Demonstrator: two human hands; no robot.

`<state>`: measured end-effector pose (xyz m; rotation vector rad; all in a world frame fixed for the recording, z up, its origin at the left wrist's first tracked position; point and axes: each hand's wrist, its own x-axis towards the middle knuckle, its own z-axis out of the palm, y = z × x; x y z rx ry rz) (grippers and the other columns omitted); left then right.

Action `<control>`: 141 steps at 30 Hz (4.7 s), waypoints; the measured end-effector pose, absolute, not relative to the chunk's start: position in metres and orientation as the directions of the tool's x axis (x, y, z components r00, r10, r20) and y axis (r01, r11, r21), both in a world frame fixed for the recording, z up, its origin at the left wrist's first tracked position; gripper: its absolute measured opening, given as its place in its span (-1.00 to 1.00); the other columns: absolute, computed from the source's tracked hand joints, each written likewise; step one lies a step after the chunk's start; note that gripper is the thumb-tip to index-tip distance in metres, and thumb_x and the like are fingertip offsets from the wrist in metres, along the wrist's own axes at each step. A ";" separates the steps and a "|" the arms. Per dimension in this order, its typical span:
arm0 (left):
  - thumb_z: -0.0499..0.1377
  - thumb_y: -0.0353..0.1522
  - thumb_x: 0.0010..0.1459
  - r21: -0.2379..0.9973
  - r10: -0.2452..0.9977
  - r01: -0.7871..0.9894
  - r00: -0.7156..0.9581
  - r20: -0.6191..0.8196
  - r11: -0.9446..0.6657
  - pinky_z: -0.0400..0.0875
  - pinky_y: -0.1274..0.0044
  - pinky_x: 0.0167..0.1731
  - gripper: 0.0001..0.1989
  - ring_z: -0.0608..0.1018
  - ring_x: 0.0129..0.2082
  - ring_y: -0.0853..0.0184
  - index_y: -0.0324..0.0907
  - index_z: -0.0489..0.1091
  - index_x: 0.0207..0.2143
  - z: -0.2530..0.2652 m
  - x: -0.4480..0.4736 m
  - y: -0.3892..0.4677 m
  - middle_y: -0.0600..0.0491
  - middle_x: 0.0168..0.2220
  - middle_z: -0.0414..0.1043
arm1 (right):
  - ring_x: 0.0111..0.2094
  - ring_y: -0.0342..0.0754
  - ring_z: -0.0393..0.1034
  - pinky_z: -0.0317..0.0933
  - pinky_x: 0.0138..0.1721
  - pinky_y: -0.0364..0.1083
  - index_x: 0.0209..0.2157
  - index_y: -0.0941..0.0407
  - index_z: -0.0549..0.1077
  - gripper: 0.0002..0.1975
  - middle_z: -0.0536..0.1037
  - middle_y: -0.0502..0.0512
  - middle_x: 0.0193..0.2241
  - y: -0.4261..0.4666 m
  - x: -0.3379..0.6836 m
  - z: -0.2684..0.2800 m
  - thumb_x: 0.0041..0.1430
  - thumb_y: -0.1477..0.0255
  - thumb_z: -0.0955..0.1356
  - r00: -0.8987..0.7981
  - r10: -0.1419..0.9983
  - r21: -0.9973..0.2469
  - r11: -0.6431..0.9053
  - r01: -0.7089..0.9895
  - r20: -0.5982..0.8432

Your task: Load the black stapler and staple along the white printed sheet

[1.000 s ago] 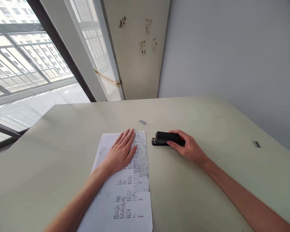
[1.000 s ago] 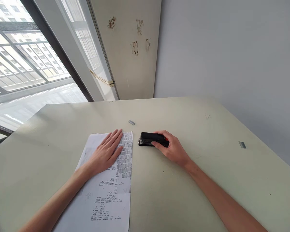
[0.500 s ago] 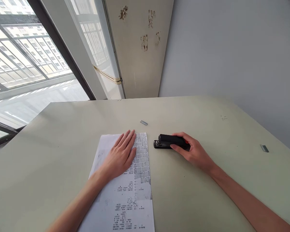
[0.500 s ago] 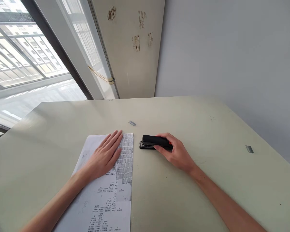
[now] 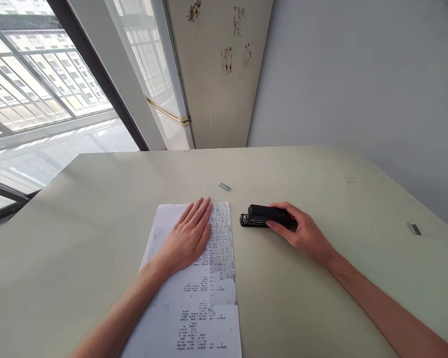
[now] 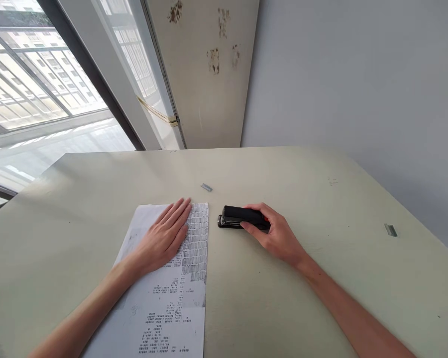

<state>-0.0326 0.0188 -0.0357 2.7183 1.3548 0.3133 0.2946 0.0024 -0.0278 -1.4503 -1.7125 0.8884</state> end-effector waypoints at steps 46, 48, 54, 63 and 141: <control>0.16 -0.21 0.43 0.310 0.853 0.799 0.442 0.278 -0.515 0.41 0.30 -0.03 -0.79 0.56 -0.12 0.15 -0.12 0.50 -0.18 -0.010 0.009 0.132 -0.01 -0.15 0.59 | -0.05 0.11 0.55 0.43 -0.03 0.11 0.01 -0.03 0.49 -0.70 0.64 0.08 -0.03 0.010 0.296 -0.034 0.28 0.20 0.44 -0.166 0.968 -0.881 0.243 0.406 0.190; 0.19 -0.20 0.41 0.312 0.851 0.796 0.447 0.275 -0.519 0.41 0.30 -0.02 -0.80 0.56 -0.09 0.14 -0.11 0.52 -0.17 -0.010 0.010 0.131 0.00 -0.14 0.59 | -0.06 0.11 0.55 0.43 -0.04 0.11 0.00 -0.03 0.49 -0.70 0.65 0.08 -0.04 0.010 0.296 -0.034 0.27 0.20 0.44 -0.162 0.967 -0.875 0.246 0.416 0.195; 0.18 -0.21 0.41 0.310 0.853 0.799 0.442 0.277 -0.515 0.39 0.25 0.02 -0.77 0.54 -0.06 0.11 -0.11 0.54 -0.24 -0.011 0.015 0.129 -0.02 -0.12 0.57 | -0.05 0.10 0.55 0.43 -0.04 0.10 0.00 -0.04 0.49 -0.70 0.64 0.07 -0.03 0.008 0.295 -0.033 0.27 0.21 0.44 -0.158 0.968 -0.884 0.242 0.401 0.194; 0.23 -0.21 0.38 0.326 0.855 0.795 0.436 0.280 -0.512 0.38 0.23 0.04 -0.82 0.53 -0.04 0.09 -0.09 0.55 -0.24 -0.010 0.017 0.125 -0.02 -0.10 0.55 | -0.04 0.10 0.54 0.41 0.00 0.11 0.01 -0.05 0.49 -0.69 0.64 0.06 -0.01 0.007 0.295 -0.031 0.26 0.21 0.44 -0.154 0.970 -0.888 0.234 0.395 0.187; 0.16 -0.02 0.41 0.341 0.824 0.752 0.486 0.290 -0.564 0.45 0.26 -0.02 -0.66 0.56 0.00 0.08 -0.03 0.54 -0.06 -0.004 0.009 0.010 -0.01 -0.01 0.59 | -0.28 0.02 0.44 0.33 -0.25 -0.02 -0.10 -0.01 0.51 -0.60 0.60 0.02 -0.27 0.005 0.310 -0.027 0.21 0.00 0.45 -0.277 0.953 -0.875 0.236 0.422 0.123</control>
